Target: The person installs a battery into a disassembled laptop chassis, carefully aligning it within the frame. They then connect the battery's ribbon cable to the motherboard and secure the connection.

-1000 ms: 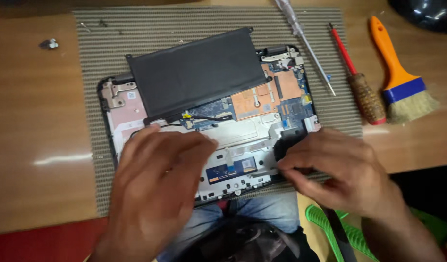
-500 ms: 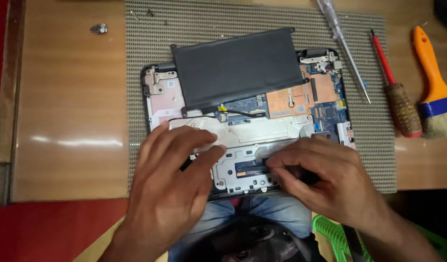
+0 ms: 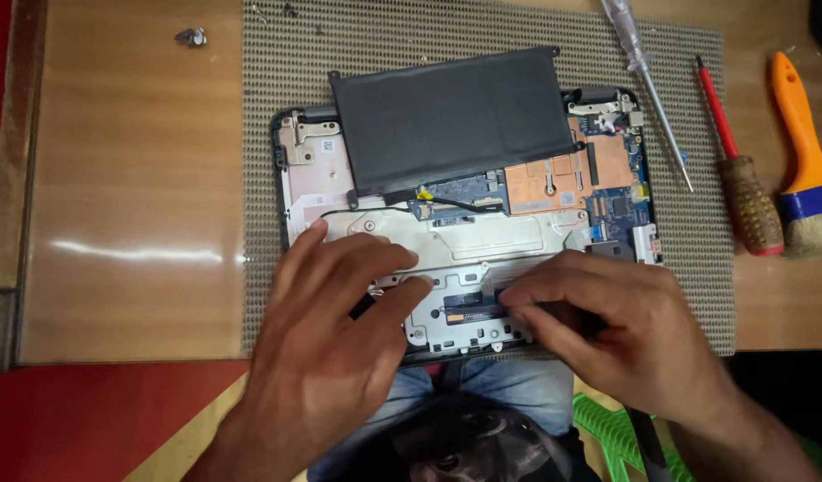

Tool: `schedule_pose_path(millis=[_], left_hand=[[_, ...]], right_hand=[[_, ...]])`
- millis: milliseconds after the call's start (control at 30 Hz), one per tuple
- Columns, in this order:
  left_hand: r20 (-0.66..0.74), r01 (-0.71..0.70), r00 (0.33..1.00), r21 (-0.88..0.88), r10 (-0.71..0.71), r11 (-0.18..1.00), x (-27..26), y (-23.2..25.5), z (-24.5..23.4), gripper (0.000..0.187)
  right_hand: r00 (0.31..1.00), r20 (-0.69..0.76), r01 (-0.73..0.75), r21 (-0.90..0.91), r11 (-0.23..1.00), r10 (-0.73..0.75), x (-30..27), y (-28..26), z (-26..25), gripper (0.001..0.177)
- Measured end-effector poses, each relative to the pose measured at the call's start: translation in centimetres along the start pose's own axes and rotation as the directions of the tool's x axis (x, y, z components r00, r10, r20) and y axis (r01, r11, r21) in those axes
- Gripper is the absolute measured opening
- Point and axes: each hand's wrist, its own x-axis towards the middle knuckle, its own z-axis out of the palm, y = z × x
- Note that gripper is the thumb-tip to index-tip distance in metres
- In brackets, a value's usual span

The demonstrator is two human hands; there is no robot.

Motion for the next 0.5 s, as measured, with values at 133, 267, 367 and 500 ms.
schedule_pose_path(millis=[133, 267, 367, 500], left_hand=[[-0.004, -0.001, 1.000, 0.003, 0.001, 1.000, 0.5, 0.8, -0.2, 0.036], [-0.018, -0.023, 1.000, -0.041, 0.023, 0.999, 1.8, 1.7, -0.2, 0.011], [-0.015, -0.037, 0.999, -0.110, 0.035, 0.993, 2.6, 1.9, 0.0, 0.005], [-0.019, 0.027, 0.999, -0.223, -0.032, 0.974, 3.2, 2.4, 0.7, 0.006]], right_hand=[[0.985, -0.005, 0.170, -0.060, 0.984, -0.170, 0.1, 0.3, 0.0, 0.015], [0.916, -0.127, 0.347, -0.222, 0.911, -0.380, 0.0, 0.5, 0.1, 0.011], [0.858, -0.212, 0.405, -0.279, 0.871, -0.467, 0.2, 0.8, 0.1, 0.006], [0.866, -0.236, 0.385, -0.248, 0.889, -0.440, -0.6, 1.7, -0.5, 0.004]])
